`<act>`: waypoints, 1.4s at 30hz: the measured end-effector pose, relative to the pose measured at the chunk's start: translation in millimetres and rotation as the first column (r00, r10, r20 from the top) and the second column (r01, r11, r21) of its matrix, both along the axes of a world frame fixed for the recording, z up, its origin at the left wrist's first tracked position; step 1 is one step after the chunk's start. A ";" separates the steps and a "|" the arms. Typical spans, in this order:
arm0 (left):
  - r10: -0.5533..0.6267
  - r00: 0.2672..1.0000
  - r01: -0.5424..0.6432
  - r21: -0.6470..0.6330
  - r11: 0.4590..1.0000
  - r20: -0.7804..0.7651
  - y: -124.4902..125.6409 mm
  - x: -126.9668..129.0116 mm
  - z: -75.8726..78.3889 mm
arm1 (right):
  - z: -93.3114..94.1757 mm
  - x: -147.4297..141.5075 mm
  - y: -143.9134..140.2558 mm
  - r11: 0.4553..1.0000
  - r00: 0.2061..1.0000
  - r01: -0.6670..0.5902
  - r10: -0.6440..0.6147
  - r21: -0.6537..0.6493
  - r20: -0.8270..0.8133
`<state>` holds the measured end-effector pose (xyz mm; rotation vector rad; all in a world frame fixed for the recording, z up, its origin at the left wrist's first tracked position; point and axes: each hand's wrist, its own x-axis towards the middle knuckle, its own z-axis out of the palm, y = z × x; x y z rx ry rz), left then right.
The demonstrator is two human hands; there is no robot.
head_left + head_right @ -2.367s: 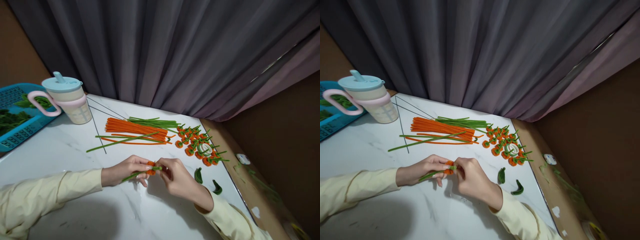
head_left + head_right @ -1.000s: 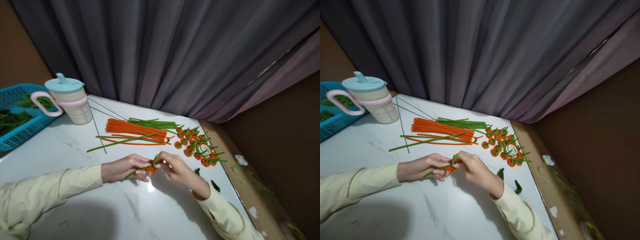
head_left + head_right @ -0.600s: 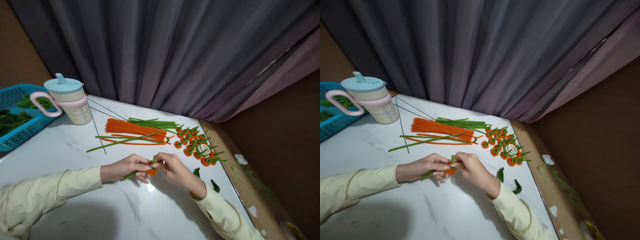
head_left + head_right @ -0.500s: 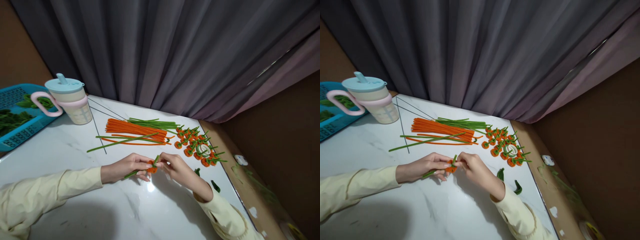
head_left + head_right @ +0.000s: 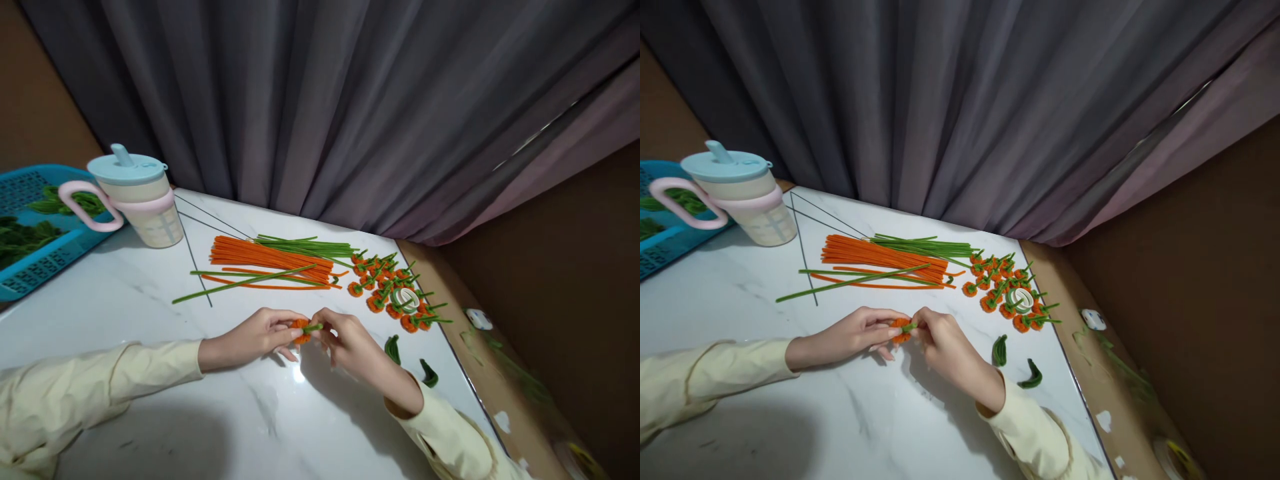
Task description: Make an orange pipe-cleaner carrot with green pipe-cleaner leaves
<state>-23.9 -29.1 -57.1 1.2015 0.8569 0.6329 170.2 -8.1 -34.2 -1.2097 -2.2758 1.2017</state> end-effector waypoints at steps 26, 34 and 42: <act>0.034 0.990 0.013 -0.335 0.942 0.134 6.1 -1.2 -0.1 | 2.5 -3.1 -12.5 0.996 0.999 -0.004 0.000 0.090 0.041; 0.168 0.930 0.096 -0.660 0.745 0.326 14.2 -4.9 1.9 | 4.8 -1.0 -21.6 0.847 0.970 -0.193 0.088 0.495 0.228; 0.128 0.876 0.308 -0.742 0.595 0.466 11.2 -7.3 10.8 | 23.2 4.6 -13.2 0.059 0.838 -0.519 0.234 0.853 0.493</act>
